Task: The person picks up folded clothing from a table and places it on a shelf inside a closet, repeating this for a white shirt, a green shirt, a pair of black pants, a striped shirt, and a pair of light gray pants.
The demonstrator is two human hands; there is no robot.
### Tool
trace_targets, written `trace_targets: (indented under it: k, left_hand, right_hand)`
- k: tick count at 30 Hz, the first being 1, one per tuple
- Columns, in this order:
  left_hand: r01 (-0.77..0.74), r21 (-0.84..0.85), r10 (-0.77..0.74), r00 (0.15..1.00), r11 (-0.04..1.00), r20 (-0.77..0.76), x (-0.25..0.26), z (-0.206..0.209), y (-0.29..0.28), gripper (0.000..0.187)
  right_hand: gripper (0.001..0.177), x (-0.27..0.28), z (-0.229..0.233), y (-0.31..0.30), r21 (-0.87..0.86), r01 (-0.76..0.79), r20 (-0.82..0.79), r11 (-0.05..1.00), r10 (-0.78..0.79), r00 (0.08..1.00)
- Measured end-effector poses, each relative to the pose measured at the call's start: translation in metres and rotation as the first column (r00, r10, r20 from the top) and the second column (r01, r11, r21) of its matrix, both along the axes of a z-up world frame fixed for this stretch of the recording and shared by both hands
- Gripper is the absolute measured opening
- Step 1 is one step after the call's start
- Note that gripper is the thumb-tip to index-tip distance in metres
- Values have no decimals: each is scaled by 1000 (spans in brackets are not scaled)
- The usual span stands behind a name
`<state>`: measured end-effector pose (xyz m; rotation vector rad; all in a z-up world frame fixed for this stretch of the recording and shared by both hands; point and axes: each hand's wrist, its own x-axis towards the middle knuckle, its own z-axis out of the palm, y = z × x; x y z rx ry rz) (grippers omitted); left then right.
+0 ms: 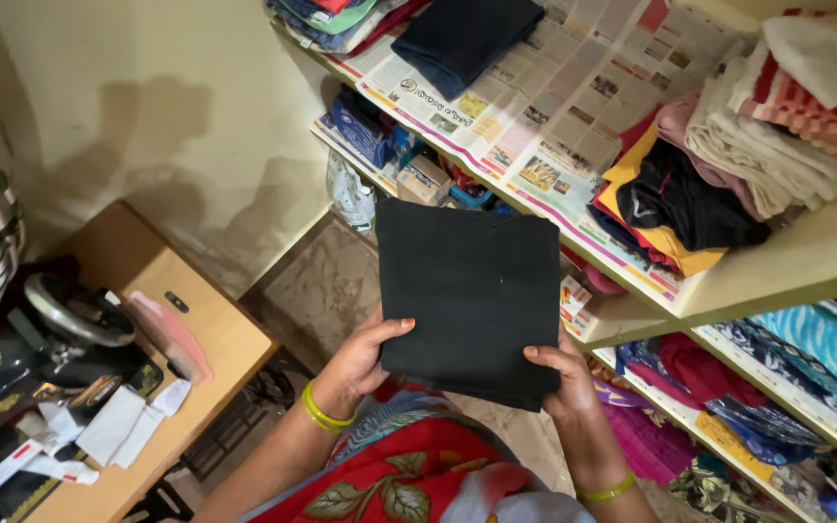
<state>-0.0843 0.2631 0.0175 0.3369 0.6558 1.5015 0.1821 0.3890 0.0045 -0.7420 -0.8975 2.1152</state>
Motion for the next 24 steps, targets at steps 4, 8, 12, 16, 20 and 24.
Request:
trace_targets:
  k: [4, 8, 12, 16, 20, 24]
  left_hand:
    - [-15, 42, 16, 1000, 999, -25, -19, -1, 29, 69]
    - [-16, 62, 15, 1000, 998, 26, -47, -5, 60, 68]
    - [21, 65, -21, 1000, 998, -3, -92, -6, 101, 69]
    - [51, 128, -52, 999, 990, 3, -141, -12, 143, 71]
    - [64, 158, -79, 993, 985, 92, -179, -14, 178, 68]
    - [94, 150, -108, 990, 984, 89, -210, -25, 190, 67]
  right_hand:
    - [74, -19, -1, 24, 12, 42, -40, 999, -42, 998]
    - [74, -45, 8, 51, 10, 87, -34, 996, -86, 996]
    - [72, -86, 24, 90, 42, 166, 6, 985, -166, 986]
    - [71, -131, 34, 135, 81, 227, -33, 971, -225, 974]
    - [67, -182, 40, 184, 103, 283, -97, 954, -273, 957]
    - [67, -231, 42, 238, 105, 346, -157, 932, -328, 932]
